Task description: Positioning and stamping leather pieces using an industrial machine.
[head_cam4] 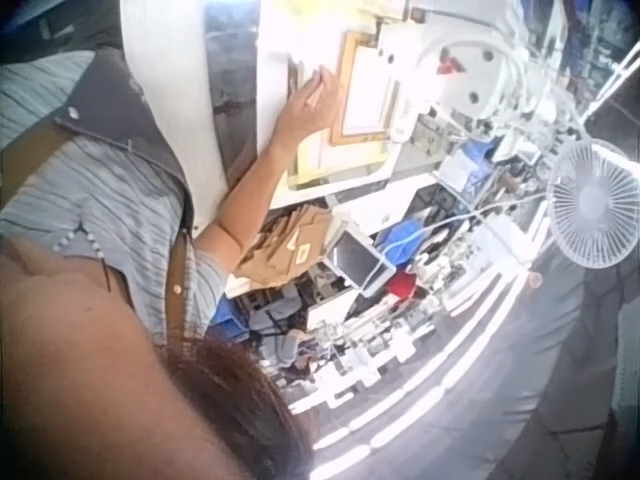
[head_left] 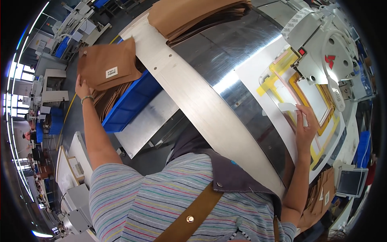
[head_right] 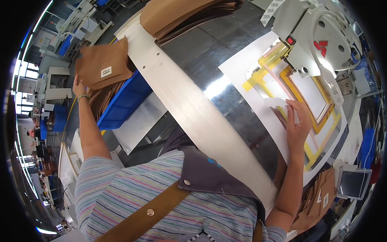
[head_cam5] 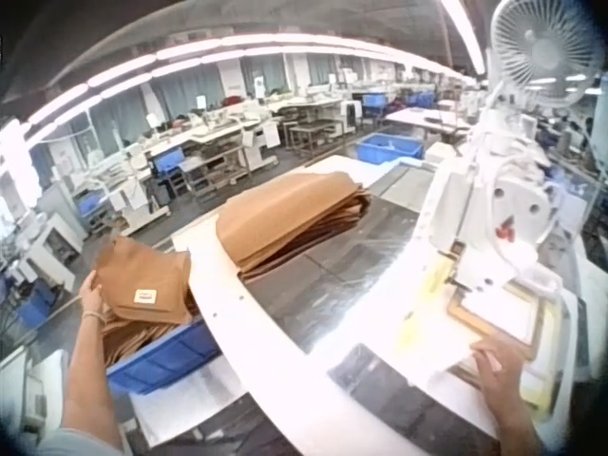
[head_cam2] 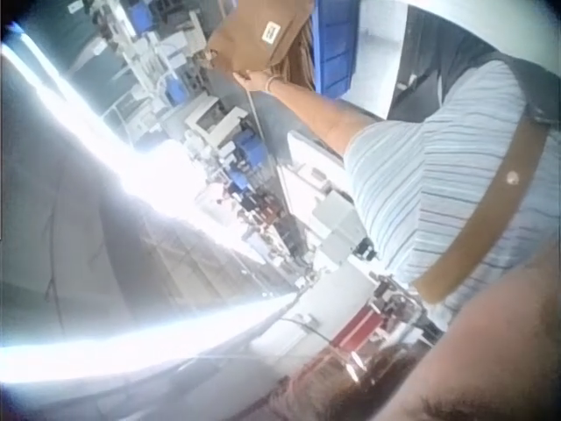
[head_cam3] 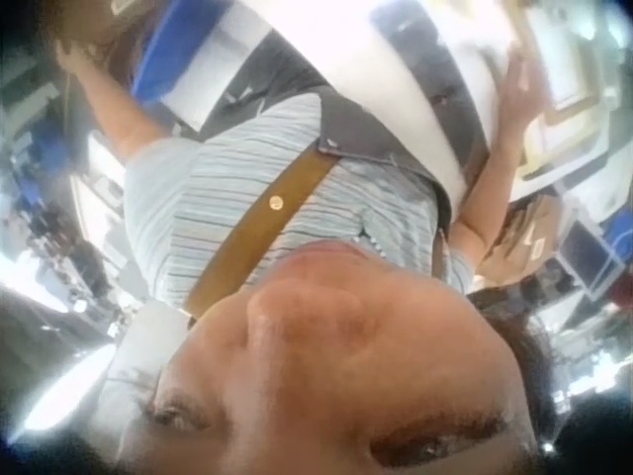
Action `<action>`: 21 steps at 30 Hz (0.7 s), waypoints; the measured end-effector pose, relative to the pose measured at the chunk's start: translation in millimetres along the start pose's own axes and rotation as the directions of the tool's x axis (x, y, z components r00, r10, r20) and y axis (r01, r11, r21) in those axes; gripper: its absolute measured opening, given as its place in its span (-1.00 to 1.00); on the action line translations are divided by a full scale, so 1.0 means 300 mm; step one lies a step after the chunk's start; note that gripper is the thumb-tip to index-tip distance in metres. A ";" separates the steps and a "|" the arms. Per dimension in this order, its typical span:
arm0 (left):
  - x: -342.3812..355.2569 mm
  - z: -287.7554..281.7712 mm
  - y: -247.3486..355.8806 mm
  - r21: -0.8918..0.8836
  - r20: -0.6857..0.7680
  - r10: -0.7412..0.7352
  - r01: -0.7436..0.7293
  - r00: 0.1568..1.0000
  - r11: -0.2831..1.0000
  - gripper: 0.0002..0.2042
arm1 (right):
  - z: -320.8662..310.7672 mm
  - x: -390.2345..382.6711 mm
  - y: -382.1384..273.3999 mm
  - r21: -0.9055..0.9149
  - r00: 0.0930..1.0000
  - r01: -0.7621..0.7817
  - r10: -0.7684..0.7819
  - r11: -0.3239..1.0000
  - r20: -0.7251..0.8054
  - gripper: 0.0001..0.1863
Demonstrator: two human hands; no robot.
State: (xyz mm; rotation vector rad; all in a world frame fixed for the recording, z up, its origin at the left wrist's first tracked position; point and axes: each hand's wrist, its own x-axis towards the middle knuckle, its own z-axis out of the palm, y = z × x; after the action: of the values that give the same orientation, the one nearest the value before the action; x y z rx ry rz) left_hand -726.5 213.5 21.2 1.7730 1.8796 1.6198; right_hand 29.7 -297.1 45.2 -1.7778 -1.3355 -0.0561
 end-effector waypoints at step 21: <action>-0.373 0.249 0.069 0.748 0.087 0.248 -0.228 0.965 0.623 -0.42 | 0.006 -0.005 -0.003 -0.080 0.998 0.030 -0.025 0.996 0.065 -0.82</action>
State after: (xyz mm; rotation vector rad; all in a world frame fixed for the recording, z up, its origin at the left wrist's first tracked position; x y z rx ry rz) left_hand -626.5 167.8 -59.0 2.3764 2.6873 0.9112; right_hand 27.5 -296.9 43.9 -1.8424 -1.4215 -0.0697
